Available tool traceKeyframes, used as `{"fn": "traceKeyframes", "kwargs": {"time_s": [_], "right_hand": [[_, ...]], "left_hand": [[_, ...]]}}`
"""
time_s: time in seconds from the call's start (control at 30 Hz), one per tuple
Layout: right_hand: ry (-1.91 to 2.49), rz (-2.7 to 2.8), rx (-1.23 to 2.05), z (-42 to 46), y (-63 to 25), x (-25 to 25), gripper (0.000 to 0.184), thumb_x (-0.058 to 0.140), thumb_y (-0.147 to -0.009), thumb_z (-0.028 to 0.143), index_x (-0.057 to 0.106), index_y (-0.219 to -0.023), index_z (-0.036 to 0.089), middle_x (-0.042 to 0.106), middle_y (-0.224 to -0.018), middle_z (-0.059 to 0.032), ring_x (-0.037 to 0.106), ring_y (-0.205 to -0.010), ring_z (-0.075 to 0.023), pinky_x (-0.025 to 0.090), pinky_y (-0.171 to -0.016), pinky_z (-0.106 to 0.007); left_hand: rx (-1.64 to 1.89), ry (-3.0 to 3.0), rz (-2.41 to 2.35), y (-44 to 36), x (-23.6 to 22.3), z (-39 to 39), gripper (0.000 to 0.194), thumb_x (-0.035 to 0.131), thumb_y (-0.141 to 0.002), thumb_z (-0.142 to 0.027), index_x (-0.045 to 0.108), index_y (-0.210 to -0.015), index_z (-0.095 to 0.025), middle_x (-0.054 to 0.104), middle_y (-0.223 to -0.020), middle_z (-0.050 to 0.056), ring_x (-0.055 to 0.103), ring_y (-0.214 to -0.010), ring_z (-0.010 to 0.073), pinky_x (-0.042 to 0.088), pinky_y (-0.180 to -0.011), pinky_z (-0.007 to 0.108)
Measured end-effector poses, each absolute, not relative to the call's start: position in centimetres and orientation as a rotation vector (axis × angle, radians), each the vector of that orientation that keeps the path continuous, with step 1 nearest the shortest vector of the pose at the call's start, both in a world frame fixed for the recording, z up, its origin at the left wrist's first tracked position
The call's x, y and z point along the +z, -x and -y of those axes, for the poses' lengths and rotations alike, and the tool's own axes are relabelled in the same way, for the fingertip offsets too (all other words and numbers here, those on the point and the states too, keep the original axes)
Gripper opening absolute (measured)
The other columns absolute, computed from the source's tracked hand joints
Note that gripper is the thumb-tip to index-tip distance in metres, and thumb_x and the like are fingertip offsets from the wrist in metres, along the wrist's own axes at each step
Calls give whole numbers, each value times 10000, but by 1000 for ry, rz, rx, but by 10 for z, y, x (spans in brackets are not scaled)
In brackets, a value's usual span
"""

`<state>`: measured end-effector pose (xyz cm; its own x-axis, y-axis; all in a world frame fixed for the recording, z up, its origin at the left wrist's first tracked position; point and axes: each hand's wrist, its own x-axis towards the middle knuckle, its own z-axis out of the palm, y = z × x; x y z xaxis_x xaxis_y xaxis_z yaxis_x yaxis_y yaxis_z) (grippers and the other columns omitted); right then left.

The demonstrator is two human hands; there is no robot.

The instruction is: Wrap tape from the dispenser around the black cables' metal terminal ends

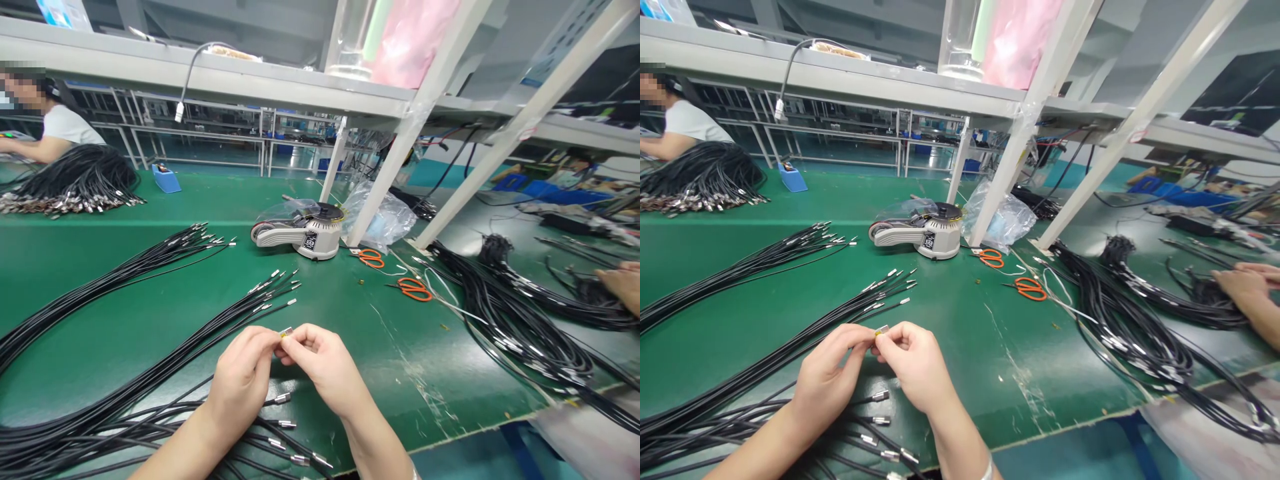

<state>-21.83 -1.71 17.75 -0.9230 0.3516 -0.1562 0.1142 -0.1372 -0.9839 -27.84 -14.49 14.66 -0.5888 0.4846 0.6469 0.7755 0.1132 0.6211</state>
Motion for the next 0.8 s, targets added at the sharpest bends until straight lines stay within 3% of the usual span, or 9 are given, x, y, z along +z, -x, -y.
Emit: {"fn": "traceKeyframes", "kwargs": {"time_s": [0.6,0.8], "right_hand": [[515,1915,2217,17,219,178,247,739,-635,386,648,-616,157,653,-604,-6,603,-601,-150,482,-627,-267],[532,1865,2282,20,220,171,312,749,-623,424,673,-705,133,674,-666,-32,622,-640,-154,497,-642,-274]], "left_hand": [[-1366,1265,2049,279,144,145,286,393,-882,-81,607,-1028,-202,643,-849,48,604,-785,123,513,-697,239],[-1282,1213,2119,281,139,143,280,373,-887,-95,578,-1055,-186,629,-922,69,592,-865,150,508,-765,280]]}}
